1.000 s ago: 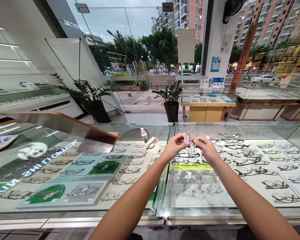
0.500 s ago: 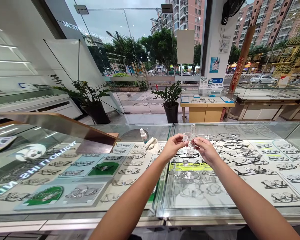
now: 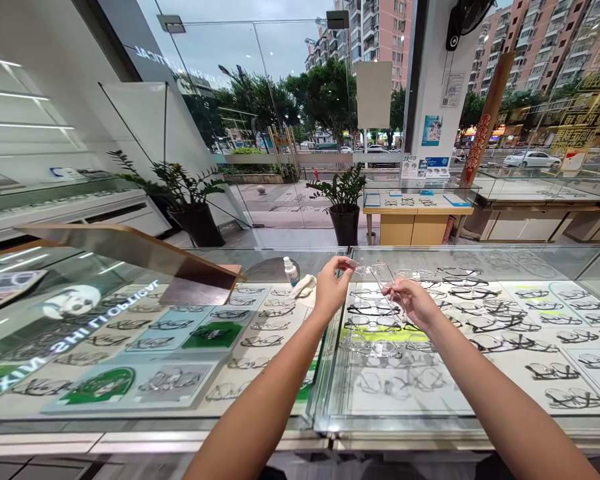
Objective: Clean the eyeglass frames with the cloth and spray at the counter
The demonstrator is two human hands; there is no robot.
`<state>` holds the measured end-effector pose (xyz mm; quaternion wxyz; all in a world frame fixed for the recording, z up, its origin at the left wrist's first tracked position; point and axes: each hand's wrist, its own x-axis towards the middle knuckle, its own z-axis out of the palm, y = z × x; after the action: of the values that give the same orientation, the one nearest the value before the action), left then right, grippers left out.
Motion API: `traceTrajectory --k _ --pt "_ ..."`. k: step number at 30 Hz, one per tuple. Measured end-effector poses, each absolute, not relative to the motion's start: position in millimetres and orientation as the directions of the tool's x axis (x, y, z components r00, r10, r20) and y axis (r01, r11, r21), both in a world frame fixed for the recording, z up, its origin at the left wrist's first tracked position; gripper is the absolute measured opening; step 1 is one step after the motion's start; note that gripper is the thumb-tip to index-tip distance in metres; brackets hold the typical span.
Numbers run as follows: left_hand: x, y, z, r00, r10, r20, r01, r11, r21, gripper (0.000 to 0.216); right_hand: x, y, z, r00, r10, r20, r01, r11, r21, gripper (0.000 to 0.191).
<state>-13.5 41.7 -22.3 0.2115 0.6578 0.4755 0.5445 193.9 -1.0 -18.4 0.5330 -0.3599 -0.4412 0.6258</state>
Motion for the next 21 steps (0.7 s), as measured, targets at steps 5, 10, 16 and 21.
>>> traceTrajectory --k 5,10,16,21 --pt "-12.6 39.5 -24.6 -0.066 0.789 0.611 0.518 -0.496 0.697 0.019 196.5 -1.9 -16.3 -0.227 0.973 0.042 -0.381 -0.049 -0.923 0.022" --pt "-13.4 36.2 -24.8 -0.193 0.615 0.764 0.708 -0.452 0.542 0.030 201.9 -0.7 -14.5 -0.220 0.968 0.122 -0.377 0.031 -0.926 0.033" --pt "-1.9 28.3 -27.5 0.356 0.597 0.719 0.530 -0.763 0.370 0.032 201.8 -2.0 -13.0 -0.203 0.976 0.082 -0.503 -0.032 -0.864 0.037" --pt "3.4 29.4 -34.0 0.488 0.558 0.671 0.505 -0.807 0.304 0.030 199.8 -3.5 -11.9 -0.212 0.975 0.062 -0.528 -0.061 -0.847 0.035"
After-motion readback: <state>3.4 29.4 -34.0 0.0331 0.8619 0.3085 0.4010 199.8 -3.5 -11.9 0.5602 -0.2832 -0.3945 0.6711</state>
